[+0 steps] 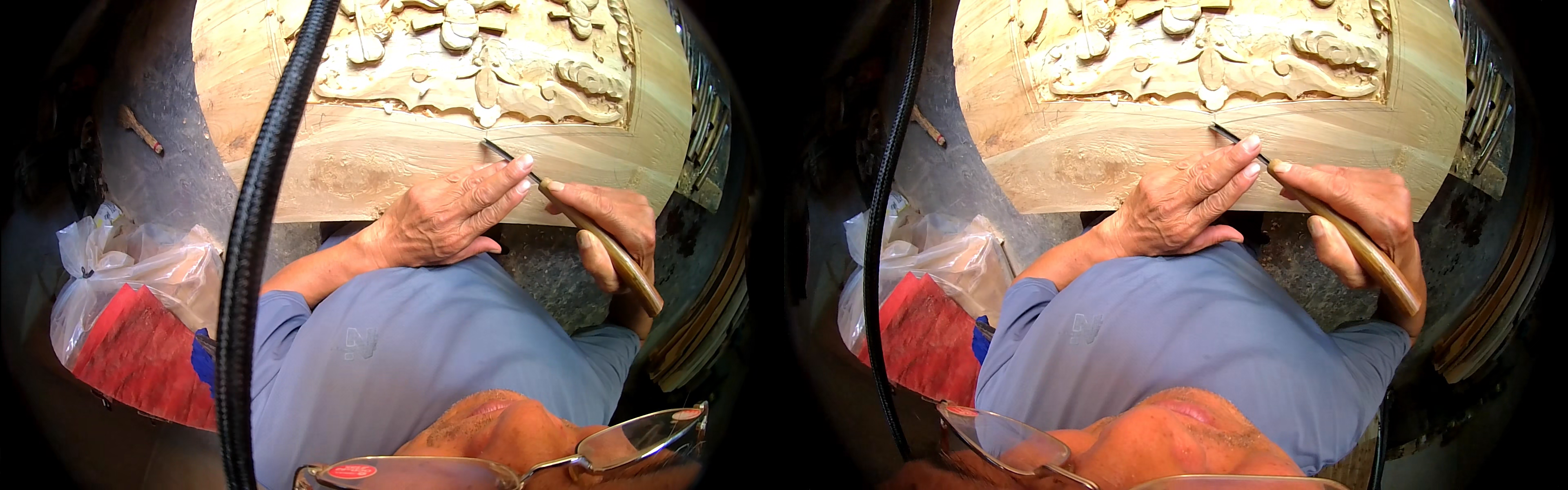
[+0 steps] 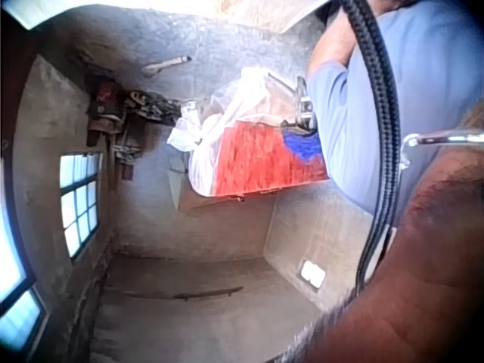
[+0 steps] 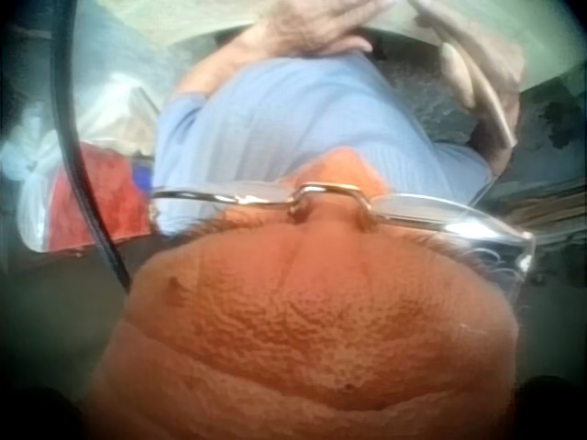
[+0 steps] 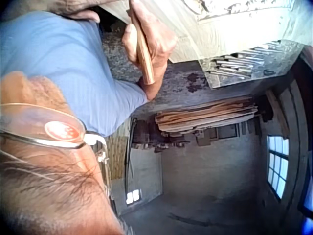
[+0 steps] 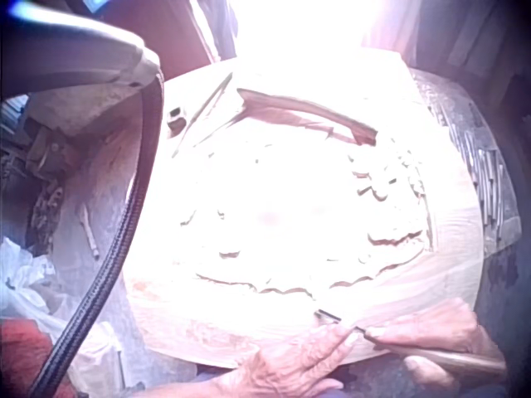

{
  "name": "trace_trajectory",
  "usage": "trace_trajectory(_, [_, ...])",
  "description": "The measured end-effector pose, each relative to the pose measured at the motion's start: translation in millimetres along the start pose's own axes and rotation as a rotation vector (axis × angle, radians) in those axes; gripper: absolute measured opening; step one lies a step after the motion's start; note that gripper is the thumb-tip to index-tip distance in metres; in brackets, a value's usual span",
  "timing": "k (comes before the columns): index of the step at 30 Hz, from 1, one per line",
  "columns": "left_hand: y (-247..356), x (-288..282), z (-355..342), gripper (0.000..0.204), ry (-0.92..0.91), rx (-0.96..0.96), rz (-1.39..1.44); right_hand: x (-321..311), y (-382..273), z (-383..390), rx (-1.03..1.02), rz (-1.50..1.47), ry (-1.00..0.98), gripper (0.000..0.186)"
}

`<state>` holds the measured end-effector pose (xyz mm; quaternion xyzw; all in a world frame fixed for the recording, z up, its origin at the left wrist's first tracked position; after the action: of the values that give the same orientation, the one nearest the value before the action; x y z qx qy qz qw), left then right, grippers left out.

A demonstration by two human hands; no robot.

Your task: The person carves a decorative design into a wooden board using a chisel and a mallet.

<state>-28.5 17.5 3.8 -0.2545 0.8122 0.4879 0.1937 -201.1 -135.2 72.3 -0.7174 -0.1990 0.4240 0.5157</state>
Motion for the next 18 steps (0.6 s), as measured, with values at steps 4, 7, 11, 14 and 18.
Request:
trace_trajectory(4, [-1.2, -1.0, -3.2, 0.078, 0.015, 0.013, 0.016, -5.5, -11.2, -7.3, 0.011, 0.053, -0.033, 0.049])
trace_trajectory(7, [0.2, -1.2, 0.3, 0.077, 0.02, -0.019, -0.004, -1.7, -6.5, -12.4, -0.017, 0.037, -0.056, 0.049])
trace_trajectory(11, [-0.5, -1.7, -2.9, 0.079, 0.018, -0.021, 0.02, -4.9, -9.5, -13.6, 0.038, 0.017, -0.045, 0.048])
trace_trajectory(14, [-0.7, -1.5, -3.1, 0.08, 0.02, -0.033, 0.022, -4.5, -6.3, -14.2, 0.036, -0.01, -0.039, 0.046])
trace_trajectory(18, [-0.3, -0.3, -0.8, 0.08, 0.01, -0.043, -0.006, -0.9, 3.0, -12.6, -0.021, -0.042, -0.03, 0.044])
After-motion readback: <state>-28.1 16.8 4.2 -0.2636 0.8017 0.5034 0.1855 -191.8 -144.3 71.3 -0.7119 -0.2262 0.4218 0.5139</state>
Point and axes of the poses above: each hand's wrist, its own z-axis away from the middle knuckle, its own x-axis out of the palm, y = z × x, the point moved 5 cm from there along -z, towards the middle knuckle, and after that the axes turned 13 degrees about y, right-handed, at the moved point
